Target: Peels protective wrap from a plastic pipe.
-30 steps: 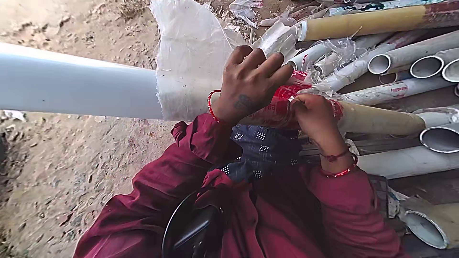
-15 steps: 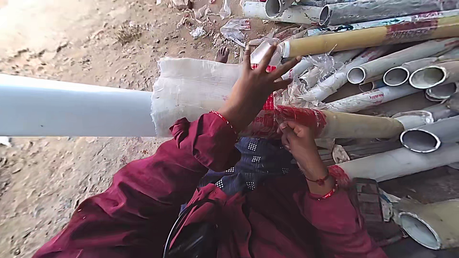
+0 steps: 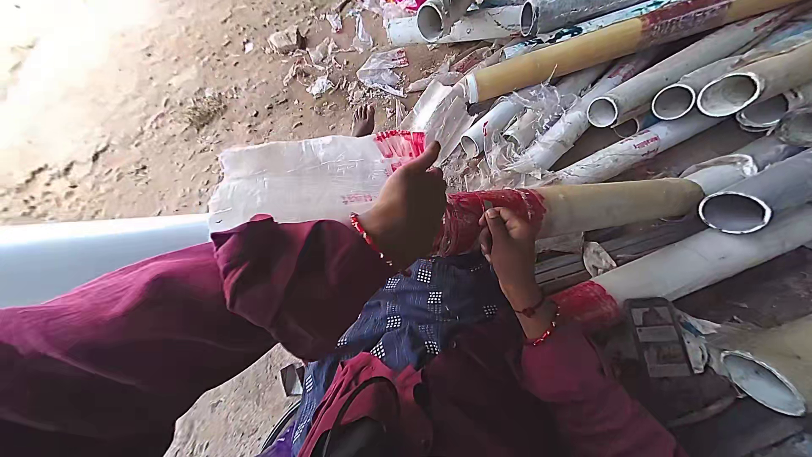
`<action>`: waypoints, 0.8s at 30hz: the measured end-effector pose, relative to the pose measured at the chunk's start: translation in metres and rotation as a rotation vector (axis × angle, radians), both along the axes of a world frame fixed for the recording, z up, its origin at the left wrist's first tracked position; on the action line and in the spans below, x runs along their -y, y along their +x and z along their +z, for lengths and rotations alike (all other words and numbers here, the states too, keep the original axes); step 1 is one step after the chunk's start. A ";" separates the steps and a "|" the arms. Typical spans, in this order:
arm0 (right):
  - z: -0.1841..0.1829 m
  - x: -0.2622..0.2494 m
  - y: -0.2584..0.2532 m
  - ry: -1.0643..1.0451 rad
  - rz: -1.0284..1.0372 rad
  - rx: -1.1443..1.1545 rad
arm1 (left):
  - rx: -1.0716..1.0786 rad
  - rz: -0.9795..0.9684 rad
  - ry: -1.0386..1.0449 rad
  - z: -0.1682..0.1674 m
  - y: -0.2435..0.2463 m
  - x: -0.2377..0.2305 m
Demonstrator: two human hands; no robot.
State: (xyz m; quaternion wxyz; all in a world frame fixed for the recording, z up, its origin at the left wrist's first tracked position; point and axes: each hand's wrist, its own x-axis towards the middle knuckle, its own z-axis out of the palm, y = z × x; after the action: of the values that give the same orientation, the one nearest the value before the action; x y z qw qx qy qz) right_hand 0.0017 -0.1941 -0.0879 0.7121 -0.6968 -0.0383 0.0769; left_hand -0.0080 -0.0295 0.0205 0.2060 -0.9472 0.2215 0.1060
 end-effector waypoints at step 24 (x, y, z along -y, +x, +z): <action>-0.002 -0.023 -0.007 -0.301 -0.131 0.425 | 0.690 -0.142 -0.269 -0.059 -0.080 -0.010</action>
State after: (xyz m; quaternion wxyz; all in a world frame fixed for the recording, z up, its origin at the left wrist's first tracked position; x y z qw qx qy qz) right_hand -0.0053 -0.1714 -0.0900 0.5800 -0.7963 -0.1298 -0.1126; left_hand -0.0880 -0.0200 -0.0387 0.1489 -0.9282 0.2161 -0.2637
